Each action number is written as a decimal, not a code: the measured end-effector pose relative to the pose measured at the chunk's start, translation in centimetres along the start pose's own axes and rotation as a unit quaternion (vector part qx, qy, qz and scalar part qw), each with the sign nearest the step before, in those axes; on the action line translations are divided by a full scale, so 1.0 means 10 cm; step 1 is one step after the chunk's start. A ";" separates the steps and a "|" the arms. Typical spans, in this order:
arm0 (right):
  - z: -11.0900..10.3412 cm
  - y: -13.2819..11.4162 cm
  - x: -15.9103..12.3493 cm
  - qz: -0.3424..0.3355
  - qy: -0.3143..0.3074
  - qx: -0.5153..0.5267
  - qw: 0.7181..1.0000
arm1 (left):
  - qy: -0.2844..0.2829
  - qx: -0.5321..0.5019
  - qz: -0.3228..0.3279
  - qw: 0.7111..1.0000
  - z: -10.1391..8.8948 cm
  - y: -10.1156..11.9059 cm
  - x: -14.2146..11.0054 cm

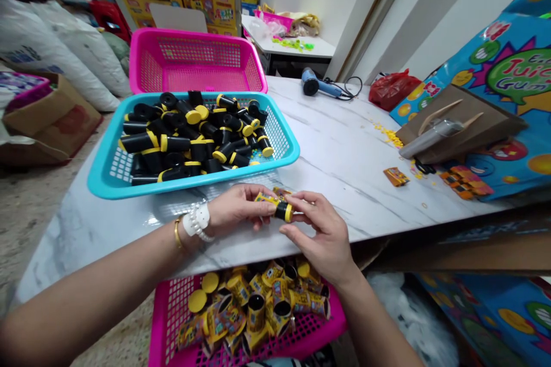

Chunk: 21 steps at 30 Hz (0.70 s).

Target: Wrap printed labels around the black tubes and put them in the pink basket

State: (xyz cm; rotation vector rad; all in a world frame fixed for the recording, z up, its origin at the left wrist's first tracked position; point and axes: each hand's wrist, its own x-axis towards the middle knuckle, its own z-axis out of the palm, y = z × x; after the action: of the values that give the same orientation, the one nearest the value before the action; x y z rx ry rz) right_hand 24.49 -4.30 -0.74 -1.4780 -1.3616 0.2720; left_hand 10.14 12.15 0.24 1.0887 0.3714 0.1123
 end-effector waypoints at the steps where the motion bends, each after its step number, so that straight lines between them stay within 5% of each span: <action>1: -0.01 -0.01 -0.02 -0.003 -0.003 -0.020 1.000 | 0.001 0.003 -0.003 1.000 0.01 -0.02 0.00; 7: 0.05 -0.08 -0.04 -0.057 0.032 -0.124 0.990 | -0.013 0.022 -0.004 1.000 0.11 -0.01 -0.04; 12: 0.02 -0.07 0.04 -0.151 0.059 -0.147 0.976 | -0.051 0.026 -0.051 0.997 0.00 0.08 -0.05; 15: -0.01 -0.05 0.02 -0.168 0.046 -0.156 0.972 | -0.050 0.046 -0.012 0.998 0.00 0.05 -0.04; 21: 0.19 -0.03 -0.12 0.070 0.122 0.030 0.990 | 0.034 0.244 0.166 0.955 0.15 -0.03 -0.10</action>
State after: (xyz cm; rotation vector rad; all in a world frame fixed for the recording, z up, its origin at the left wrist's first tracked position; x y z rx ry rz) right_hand 22.54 -4.40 -1.84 -1.5062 -1.0477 0.2103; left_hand 9.74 10.50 0.86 1.6362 0.2793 0.3714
